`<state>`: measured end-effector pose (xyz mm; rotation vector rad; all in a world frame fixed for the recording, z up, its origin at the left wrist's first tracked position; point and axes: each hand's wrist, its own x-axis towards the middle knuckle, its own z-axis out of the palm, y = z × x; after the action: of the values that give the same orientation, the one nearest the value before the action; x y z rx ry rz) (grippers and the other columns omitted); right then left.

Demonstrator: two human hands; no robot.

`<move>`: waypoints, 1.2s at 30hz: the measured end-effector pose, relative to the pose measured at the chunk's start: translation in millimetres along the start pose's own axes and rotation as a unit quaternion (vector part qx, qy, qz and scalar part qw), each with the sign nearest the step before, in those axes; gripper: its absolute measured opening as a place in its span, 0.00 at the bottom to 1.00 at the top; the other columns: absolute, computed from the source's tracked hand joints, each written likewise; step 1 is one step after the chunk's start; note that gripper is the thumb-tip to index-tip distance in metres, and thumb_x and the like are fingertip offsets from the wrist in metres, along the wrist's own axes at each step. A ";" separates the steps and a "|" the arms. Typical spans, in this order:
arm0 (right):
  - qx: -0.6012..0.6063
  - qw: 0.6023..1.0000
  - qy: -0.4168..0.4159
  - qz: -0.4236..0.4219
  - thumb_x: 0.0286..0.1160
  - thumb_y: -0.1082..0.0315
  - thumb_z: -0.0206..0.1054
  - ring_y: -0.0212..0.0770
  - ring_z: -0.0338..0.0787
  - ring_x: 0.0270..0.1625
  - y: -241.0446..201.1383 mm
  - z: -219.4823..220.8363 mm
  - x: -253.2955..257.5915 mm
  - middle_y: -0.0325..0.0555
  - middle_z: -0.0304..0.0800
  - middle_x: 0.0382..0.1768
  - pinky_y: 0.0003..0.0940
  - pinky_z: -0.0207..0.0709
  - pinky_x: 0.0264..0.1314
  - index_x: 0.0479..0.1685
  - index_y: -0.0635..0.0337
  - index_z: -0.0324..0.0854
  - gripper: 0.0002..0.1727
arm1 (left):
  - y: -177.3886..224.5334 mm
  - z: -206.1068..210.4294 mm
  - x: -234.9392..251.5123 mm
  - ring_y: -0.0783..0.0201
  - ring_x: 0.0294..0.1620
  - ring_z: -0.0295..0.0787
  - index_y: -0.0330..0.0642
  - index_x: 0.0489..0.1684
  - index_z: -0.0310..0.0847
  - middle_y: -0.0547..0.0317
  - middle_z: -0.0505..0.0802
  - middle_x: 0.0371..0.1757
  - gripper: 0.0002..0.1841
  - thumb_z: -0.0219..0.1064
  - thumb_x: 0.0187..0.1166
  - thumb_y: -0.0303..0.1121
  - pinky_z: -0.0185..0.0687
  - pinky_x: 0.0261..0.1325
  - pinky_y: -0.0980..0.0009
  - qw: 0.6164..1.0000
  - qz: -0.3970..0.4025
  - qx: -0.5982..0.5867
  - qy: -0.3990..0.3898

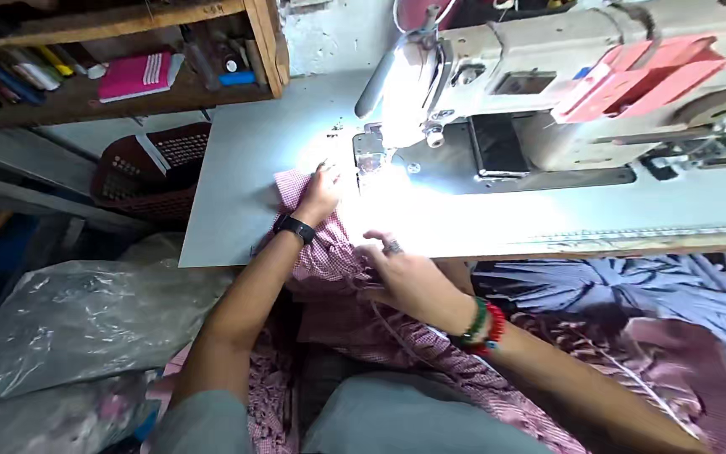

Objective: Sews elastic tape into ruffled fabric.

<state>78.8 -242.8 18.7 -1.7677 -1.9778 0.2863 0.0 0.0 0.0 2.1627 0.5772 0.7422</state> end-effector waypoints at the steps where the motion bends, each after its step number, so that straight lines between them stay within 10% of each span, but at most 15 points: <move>1: -0.028 0.999 0.027 -0.005 0.69 0.58 0.78 0.59 0.93 0.45 4.7 20.4 3.5 0.62 0.82 0.69 0.55 0.88 0.39 0.66 0.58 0.82 0.26 | -0.6 -5.5 -0.6 0.56 0.67 0.86 0.29 0.56 0.88 0.40 0.89 0.62 0.17 0.52 0.90 0.29 0.78 0.76 0.61 1.000 -0.019 -0.020 0.011; 5: 0.087 0.988 0.125 0.036 0.74 0.70 0.66 0.49 0.93 0.38 18.4 23.9 -0.4 0.50 0.93 0.40 0.53 0.87 0.38 0.51 0.60 0.88 0.11 | 18.7 -19.7 -30.0 0.61 0.55 0.89 0.27 0.49 0.86 0.44 0.92 0.53 0.17 0.57 0.87 0.35 0.83 0.62 0.64 0.996 0.081 -0.030 0.020; 9: 0.401 0.890 0.061 0.208 0.87 0.64 0.61 0.25 0.86 0.32 46.3 -37.0 14.0 0.34 0.90 0.33 0.27 0.83 0.37 0.54 0.53 0.86 0.09 | 63.3 -14.2 -61.1 0.58 0.68 0.87 0.34 0.80 0.70 0.47 0.89 0.67 0.39 0.79 0.70 0.42 0.82 0.73 0.58 0.972 0.145 0.055 -0.175; 13: 0.254 0.936 0.155 0.189 0.89 0.65 0.60 0.39 0.85 0.35 68.7 -60.1 17.8 0.48 0.88 0.41 0.40 0.81 0.37 0.63 0.56 0.79 0.12 | 47.6 -2.0 -37.5 0.63 0.47 0.94 0.34 0.60 0.86 0.51 0.96 0.46 0.16 0.72 0.77 0.29 0.89 0.55 0.61 0.984 0.053 0.006 -0.170; 19: 0.118 0.963 0.141 0.195 0.76 0.46 0.72 0.54 0.90 0.61 71.4 -46.6 17.4 0.58 0.87 0.64 0.61 0.82 0.63 0.77 0.61 0.74 0.37 | 37.2 -10.0 -22.9 0.73 0.38 0.91 0.39 0.56 0.85 0.60 0.95 0.40 0.18 0.80 0.71 0.34 0.88 0.45 0.72 0.966 -0.023 -0.133 -0.219; 23: 0.219 0.952 0.144 0.159 0.80 0.68 0.66 0.35 0.87 0.36 78.5 -39.4 25.4 0.44 0.89 0.36 0.39 0.82 0.40 0.53 0.60 0.84 0.09 | 31.1 -42.0 -37.5 0.77 0.31 0.86 0.42 0.44 0.86 0.65 0.91 0.34 0.08 0.74 0.76 0.35 0.84 0.37 0.76 0.963 -0.066 -0.154 -0.212; 27: 0.338 0.935 0.079 0.068 0.85 0.69 0.64 0.21 0.79 0.25 23.0 -44.1 48.7 0.33 0.87 0.26 0.20 0.76 0.31 0.50 0.59 0.89 0.08 | 50.8 -116.0 -54.8 0.77 0.22 0.79 0.42 0.33 0.87 0.66 0.87 0.23 0.09 0.68 0.82 0.35 0.76 0.28 0.75 0.984 -0.046 0.047 -0.164; 30: 0.284 0.948 0.139 -0.016 0.86 0.64 0.64 0.22 0.76 0.22 -14.3 -47.3 70.9 0.33 0.82 0.22 0.19 0.71 0.25 0.45 0.58 0.87 0.09 | 90.5 -135.8 -74.9 0.61 0.57 0.90 0.45 0.69 0.85 0.58 0.94 0.57 0.27 0.73 0.74 0.50 0.84 0.61 0.51 0.974 0.009 0.185 -0.129; 32: 0.247 0.950 0.191 -0.030 0.85 0.62 0.65 0.24 0.75 0.20 -17.0 -50.6 77.1 0.33 0.81 0.21 0.20 0.70 0.23 0.42 0.57 0.86 0.09 | 98.7 -114.4 -80.8 0.63 0.74 0.82 0.43 0.85 0.68 0.58 0.89 0.70 0.43 0.76 0.70 0.56 0.75 0.78 0.54 0.984 0.035 0.113 -0.133; 36: 0.185 0.952 0.243 0.032 0.84 0.61 0.65 0.28 0.79 0.22 17.6 -53.4 61.8 0.38 0.84 0.22 0.25 0.75 0.26 0.36 0.60 0.88 0.13 | 85.1 -45.5 -65.6 0.74 0.36 0.90 0.37 0.61 0.76 0.61 0.92 0.40 0.21 0.75 0.71 0.27 0.89 0.42 0.74 0.997 0.014 -0.048 -0.059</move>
<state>115.8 -187.9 69.7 -1.4863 -1.4147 0.2006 -64.3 -67.9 69.8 2.1131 0.4432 0.6390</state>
